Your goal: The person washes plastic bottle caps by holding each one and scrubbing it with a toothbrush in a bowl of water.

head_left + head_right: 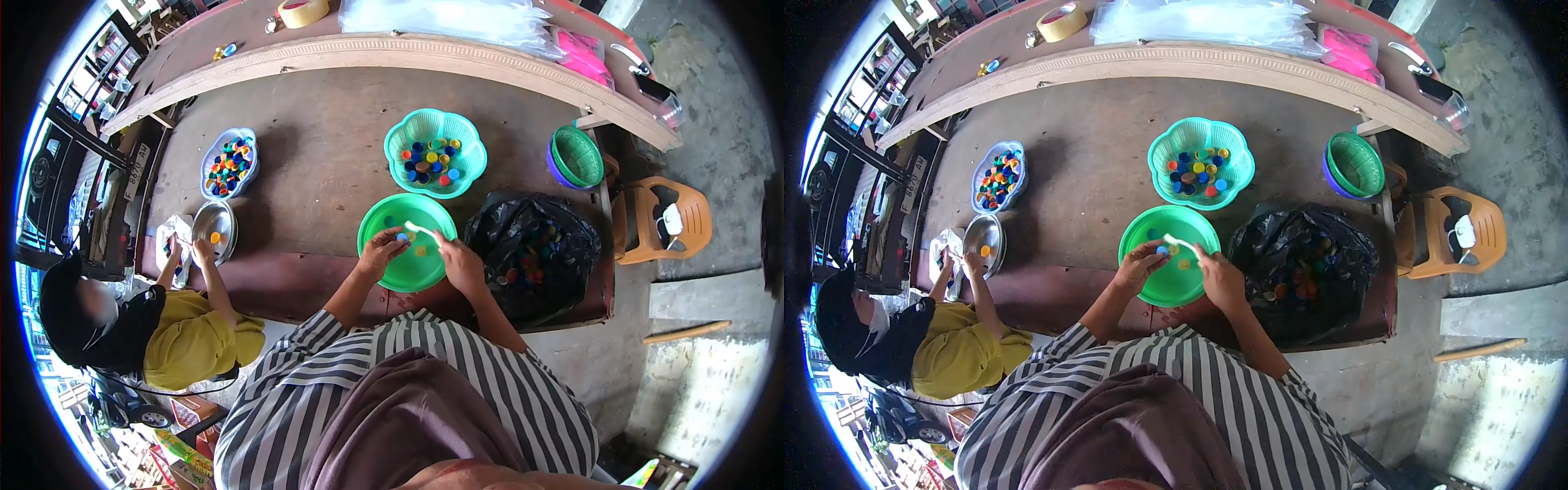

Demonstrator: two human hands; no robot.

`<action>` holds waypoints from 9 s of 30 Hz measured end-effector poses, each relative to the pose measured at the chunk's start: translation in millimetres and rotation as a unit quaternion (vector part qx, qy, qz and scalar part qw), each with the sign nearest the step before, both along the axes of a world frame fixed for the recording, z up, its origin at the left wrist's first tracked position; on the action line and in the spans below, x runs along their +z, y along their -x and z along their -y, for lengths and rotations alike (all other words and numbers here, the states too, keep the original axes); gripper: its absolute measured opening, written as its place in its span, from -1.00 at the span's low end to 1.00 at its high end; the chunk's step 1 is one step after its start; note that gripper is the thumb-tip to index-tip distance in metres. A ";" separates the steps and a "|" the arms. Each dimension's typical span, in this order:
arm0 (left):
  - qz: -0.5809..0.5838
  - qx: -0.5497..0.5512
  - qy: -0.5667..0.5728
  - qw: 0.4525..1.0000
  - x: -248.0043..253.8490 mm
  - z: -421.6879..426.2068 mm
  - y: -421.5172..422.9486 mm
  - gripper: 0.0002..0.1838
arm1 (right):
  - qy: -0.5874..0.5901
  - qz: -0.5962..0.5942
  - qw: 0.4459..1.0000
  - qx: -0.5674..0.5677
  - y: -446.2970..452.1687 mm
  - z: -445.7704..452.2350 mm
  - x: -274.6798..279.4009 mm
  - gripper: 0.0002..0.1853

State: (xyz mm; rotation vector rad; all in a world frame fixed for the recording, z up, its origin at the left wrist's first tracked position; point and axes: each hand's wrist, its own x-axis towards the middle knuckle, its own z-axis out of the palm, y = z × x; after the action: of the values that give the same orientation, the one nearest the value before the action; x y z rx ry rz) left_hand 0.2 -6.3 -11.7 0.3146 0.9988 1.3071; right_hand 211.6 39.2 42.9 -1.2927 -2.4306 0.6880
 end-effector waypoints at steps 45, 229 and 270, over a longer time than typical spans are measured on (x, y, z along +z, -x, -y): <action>0.053 0.035 -0.047 0.997 2.7 28.9 -28.0 -0.77 | 0.041 -0.027 0.998 -0.038 -7.8 45.7 -0.3 -0.51; -0.329 -0.078 -0.067 0.939 8.3 5.4 -11.7 -0.67 | 0.022 0.021 0.999 -0.016 -14.5 17.4 4.7 -0.58; -0.340 -0.078 -0.075 0.934 0.5 4.7 -1.6 -0.69 | 0.008 -0.002 1.000 -0.010 2.1 17.3 6.7 -0.58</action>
State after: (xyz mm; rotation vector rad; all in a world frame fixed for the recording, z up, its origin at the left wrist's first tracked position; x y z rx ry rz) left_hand 1.8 -11.1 -11.2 0.9936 1.4148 1.1444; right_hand 209.4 21.9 49.6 -1.3184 -2.4116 0.7061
